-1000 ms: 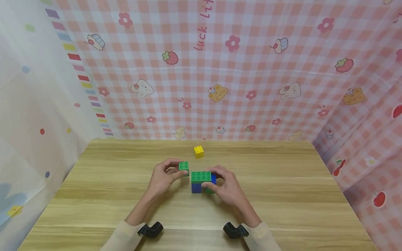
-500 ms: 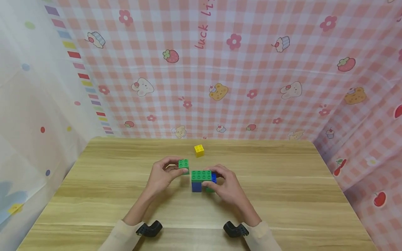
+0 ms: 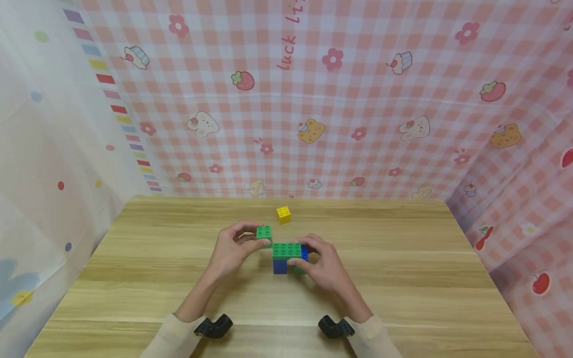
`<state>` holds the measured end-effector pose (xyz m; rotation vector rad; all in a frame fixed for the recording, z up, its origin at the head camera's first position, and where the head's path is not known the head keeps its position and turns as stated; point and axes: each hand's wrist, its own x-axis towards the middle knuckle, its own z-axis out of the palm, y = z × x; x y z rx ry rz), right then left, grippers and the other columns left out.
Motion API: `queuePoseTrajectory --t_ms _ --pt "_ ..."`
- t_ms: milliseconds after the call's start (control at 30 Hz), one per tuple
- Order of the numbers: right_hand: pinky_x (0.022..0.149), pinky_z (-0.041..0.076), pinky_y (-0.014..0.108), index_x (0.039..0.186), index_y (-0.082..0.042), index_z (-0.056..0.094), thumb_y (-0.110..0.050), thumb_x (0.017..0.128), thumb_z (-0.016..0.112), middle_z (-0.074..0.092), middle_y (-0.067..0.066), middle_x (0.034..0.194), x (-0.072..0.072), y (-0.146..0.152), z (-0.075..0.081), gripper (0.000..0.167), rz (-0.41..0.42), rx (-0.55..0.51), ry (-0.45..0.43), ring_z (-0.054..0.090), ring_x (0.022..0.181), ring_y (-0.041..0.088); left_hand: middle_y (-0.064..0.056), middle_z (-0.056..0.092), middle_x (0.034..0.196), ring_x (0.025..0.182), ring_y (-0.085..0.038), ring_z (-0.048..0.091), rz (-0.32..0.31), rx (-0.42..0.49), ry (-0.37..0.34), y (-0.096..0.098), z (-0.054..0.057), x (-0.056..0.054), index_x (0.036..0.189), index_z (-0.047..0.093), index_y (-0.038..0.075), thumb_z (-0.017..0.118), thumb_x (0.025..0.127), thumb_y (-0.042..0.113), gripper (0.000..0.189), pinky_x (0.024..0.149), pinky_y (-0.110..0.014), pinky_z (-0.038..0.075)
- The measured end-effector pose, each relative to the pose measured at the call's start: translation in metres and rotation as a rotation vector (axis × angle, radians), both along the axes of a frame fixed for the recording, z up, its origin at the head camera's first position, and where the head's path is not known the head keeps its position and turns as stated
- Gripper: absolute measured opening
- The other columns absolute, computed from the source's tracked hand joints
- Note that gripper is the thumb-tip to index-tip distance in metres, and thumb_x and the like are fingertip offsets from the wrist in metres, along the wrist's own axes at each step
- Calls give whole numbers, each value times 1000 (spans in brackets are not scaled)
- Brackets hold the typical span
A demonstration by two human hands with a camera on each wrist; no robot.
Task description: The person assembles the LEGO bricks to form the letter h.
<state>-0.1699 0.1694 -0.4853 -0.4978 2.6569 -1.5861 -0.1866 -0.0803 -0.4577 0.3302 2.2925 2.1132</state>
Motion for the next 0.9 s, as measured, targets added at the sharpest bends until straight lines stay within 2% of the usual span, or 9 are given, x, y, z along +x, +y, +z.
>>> queuePoseTrajectory --t_ms 533,733,900 --pt "102 57 47 117 -25 71 -32 90 80 70 -6 110 0 1 -1 30 8 0 4 66 107 14 -8 69 115 101 -22 68 -50 4 2 15 8 4 114 73 12 87 82 13 36 88 -25 62" --pt "102 57 47 118 -25 71 -32 90 80 69 -7 111 -1 1 0 30 16 -8 10 66 107 14 -8 70 114 101 -22 67 -68 11 15 21 8 6 113 72 12 87 82 11 34 91 -30 62" --pt "102 56 45 118 -25 71 -32 90 80 70 -8 112 -2 1 -1 30 15 -3 13 66 107 13 -7 71 111 101 -21 67 -73 -3 28 24 5 7 112 73 14 88 81 12 35 91 -27 61"
